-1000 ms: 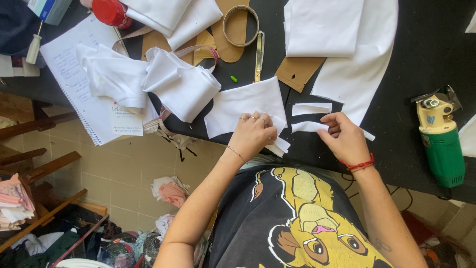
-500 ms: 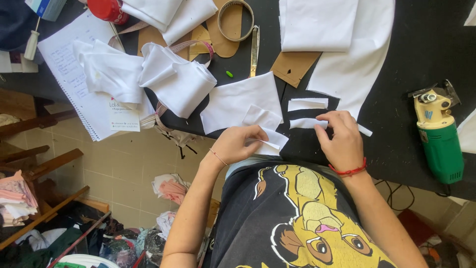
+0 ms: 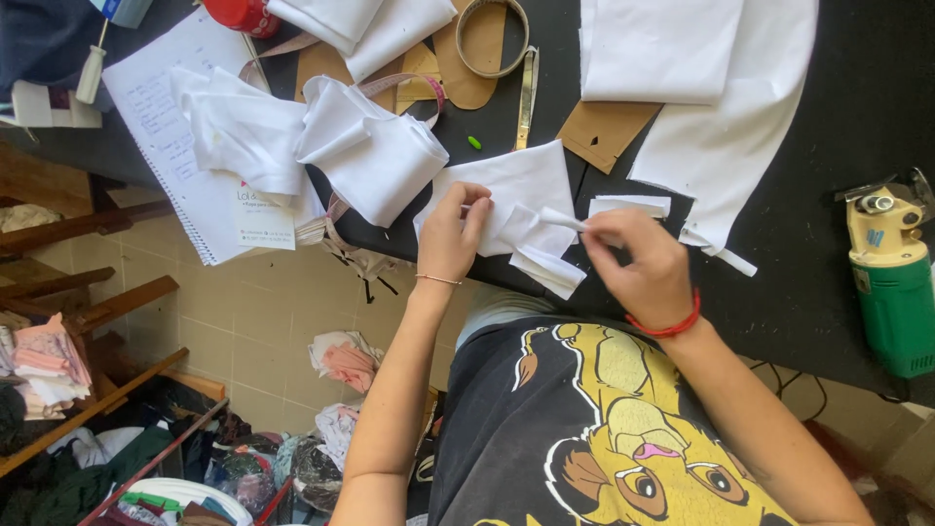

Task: The person marks a cardboard pattern with a pen, then uses a green electric rotary cutter to cut white fabric pieces on a black table. They repeatedly cut strips and shapes from the fabric, stacking the finished pieces and moving scraps aside.

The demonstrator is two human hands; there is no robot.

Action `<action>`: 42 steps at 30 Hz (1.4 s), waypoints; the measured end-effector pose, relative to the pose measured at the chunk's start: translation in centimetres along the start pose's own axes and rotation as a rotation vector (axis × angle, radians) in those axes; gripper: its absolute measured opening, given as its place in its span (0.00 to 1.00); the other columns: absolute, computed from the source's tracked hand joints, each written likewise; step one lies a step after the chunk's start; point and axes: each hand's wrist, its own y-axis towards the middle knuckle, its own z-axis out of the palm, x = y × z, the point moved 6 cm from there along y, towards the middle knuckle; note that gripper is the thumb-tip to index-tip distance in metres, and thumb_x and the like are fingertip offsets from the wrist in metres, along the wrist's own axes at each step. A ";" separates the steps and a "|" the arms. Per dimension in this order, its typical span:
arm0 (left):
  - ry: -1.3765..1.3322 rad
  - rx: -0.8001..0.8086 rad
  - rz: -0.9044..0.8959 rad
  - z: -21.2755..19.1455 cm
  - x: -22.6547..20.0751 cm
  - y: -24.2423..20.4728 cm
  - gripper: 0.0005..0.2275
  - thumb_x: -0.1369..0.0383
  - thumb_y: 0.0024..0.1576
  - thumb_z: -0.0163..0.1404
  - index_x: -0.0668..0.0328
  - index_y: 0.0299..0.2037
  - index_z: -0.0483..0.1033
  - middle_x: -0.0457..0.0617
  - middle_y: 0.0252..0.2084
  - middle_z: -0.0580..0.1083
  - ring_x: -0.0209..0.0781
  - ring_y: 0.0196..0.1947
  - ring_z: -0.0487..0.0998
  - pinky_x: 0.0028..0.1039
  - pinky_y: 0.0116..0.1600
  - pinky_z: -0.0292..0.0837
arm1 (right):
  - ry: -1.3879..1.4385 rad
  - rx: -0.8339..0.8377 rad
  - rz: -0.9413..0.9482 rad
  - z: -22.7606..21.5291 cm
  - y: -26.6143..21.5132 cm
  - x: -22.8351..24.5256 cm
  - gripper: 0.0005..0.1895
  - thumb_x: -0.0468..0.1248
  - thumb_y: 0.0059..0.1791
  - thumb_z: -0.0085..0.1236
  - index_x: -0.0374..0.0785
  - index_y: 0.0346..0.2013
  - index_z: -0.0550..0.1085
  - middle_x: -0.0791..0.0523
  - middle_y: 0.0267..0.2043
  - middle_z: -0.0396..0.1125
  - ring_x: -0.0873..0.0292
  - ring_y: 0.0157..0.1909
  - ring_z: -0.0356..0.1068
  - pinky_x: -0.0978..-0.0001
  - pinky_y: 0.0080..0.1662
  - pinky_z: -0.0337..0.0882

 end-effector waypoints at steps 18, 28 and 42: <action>-0.131 -0.073 0.192 0.2 -6.7 8.1 0.03 0.63 0.51 0.48 0.46 0.33 0.72 0.41 0.29 0.74 0.40 0.31 0.75 0.27 0.39 0.70 | -0.337 0.294 0.017 6.7 0.7 -5.3 0.13 0.41 0.32 0.61 0.43 0.26 0.68 0.59 0.23 0.57 0.53 0.31 0.63 0.64 0.36 0.64; -0.047 0.196 0.270 7.6 -11.7 27.4 0.13 0.73 0.49 0.33 0.48 0.40 0.69 0.44 0.41 0.70 0.37 0.38 0.73 0.27 0.41 0.66 | 0.031 0.361 0.219 -0.4 12.1 -4.9 0.08 0.37 0.40 0.50 0.44 0.34 0.69 0.61 0.26 0.67 0.67 0.21 0.61 0.77 0.27 0.61; 0.190 0.242 -0.053 10.8 -13.8 26.8 0.17 0.57 0.39 0.46 0.53 0.35 0.62 0.42 0.28 0.69 0.43 0.31 0.69 0.31 0.34 0.61 | -0.052 -0.117 0.377 -13.0 18.3 -12.1 0.13 0.31 0.41 0.51 0.38 0.40 0.69 0.55 0.39 0.65 0.62 0.35 0.64 0.76 0.38 0.64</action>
